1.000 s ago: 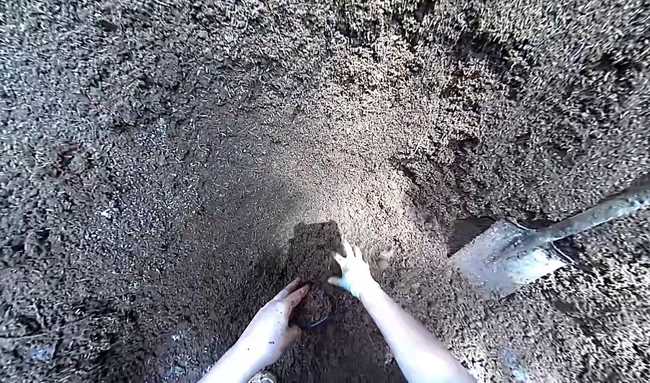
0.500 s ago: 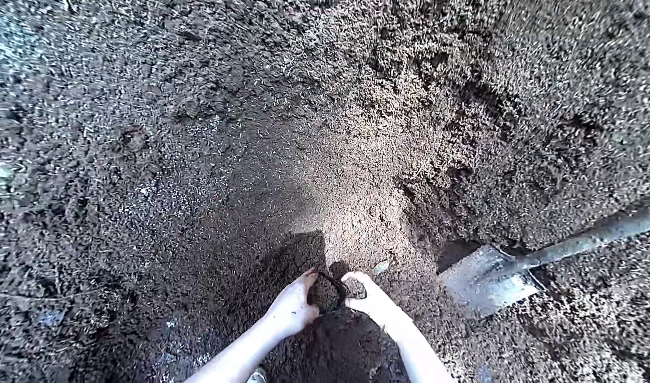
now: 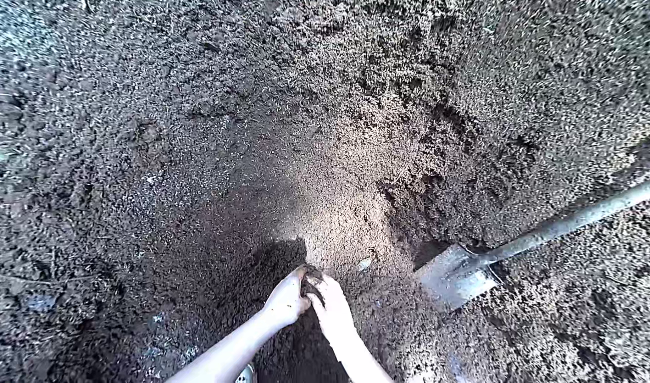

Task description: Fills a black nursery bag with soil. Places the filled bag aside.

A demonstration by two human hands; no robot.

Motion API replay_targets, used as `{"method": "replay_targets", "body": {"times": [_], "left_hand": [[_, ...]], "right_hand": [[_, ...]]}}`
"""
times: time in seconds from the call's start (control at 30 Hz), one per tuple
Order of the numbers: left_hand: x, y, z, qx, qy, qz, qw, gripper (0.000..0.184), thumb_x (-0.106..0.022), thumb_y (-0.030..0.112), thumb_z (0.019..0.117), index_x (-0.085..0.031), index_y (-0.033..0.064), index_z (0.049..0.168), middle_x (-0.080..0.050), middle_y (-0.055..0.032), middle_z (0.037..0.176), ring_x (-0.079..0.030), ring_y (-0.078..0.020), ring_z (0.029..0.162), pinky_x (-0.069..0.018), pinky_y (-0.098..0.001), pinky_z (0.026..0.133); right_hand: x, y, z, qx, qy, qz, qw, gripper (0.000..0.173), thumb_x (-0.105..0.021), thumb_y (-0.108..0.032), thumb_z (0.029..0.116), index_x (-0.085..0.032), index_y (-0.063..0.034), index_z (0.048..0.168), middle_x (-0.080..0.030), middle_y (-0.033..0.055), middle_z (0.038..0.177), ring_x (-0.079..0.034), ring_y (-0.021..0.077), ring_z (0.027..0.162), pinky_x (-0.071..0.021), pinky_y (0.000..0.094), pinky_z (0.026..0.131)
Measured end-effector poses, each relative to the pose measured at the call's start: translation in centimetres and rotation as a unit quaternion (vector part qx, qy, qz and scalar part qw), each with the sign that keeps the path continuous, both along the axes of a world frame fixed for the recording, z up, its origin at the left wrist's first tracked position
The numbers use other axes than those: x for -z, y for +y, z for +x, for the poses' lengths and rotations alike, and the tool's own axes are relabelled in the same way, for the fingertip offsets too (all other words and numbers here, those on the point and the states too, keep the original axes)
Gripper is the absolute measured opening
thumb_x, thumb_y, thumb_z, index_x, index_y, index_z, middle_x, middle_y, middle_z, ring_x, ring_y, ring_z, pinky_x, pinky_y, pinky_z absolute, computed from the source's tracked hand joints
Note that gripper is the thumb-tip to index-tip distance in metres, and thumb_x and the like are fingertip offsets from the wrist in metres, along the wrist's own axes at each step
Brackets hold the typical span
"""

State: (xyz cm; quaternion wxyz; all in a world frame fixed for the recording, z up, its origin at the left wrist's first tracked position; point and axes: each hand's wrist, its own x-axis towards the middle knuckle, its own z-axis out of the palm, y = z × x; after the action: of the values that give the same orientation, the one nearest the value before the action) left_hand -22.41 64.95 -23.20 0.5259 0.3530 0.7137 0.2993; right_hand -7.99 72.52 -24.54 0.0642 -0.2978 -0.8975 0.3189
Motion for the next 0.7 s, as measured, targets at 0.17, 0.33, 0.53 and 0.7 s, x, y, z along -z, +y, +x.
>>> {"method": "replay_targets", "body": {"times": [0.17,0.33,0.53,0.7], "left_hand": [[0.4,0.1,0.9,0.035,0.037,0.006,0.999,0.073,-0.068,0.004,0.0938,-0.034,0.0018,0.158,-0.028,-0.0149,0.167,-0.043,-0.0282,0.147,-0.0413,-0.0447,0.117],[0.0,-0.7,-0.6,0.019,0.046,0.016,0.999,0.072,-0.065,0.001,0.0937,-0.034,0.0066,0.159,-0.026,-0.0116,0.169,-0.049,-0.028,0.142,-0.0472,-0.0461,0.111],[0.9,-2.1,-1.1,0.051,0.094,0.015,0.994,0.063,-0.059,0.0,0.096,-0.04,0.0039,0.156,-0.03,-0.0109,0.167,-0.04,-0.0268,0.149,-0.036,-0.0469,0.12],[1.2,-3.4,-1.5,0.024,0.072,0.024,0.997,0.065,-0.061,0.0,0.0953,-0.04,0.0069,0.157,-0.032,-0.012,0.167,-0.047,-0.0271,0.144,-0.0453,-0.0471,0.113]], "right_hand": [[-0.4,0.6,0.1,-0.045,-0.124,-0.028,0.991,0.037,-0.054,-0.01,0.1025,-0.063,-0.0012,0.138,-0.057,0.0214,0.146,-0.048,0.0343,0.142,-0.0325,0.0427,0.122],[-0.5,-0.8,2.1,-0.051,-0.09,0.043,0.994,0.051,-0.047,0.0,0.0971,-0.057,-0.0065,0.146,-0.048,0.0155,0.156,-0.043,0.03,0.148,-0.0327,0.0466,0.123],[0.1,-1.2,0.1,-0.122,-0.226,0.007,0.966,0.05,-0.042,0.0,0.1013,-0.052,-0.0083,0.15,-0.045,0.0125,0.159,-0.032,0.0299,0.153,-0.0109,0.0577,0.127],[0.1,1.3,0.5,0.081,-0.122,-0.106,0.983,0.047,-0.056,-0.038,0.1039,-0.062,-0.001,0.132,-0.06,0.0216,0.135,-0.056,0.0342,0.13,-0.0426,0.0487,0.113]]}}
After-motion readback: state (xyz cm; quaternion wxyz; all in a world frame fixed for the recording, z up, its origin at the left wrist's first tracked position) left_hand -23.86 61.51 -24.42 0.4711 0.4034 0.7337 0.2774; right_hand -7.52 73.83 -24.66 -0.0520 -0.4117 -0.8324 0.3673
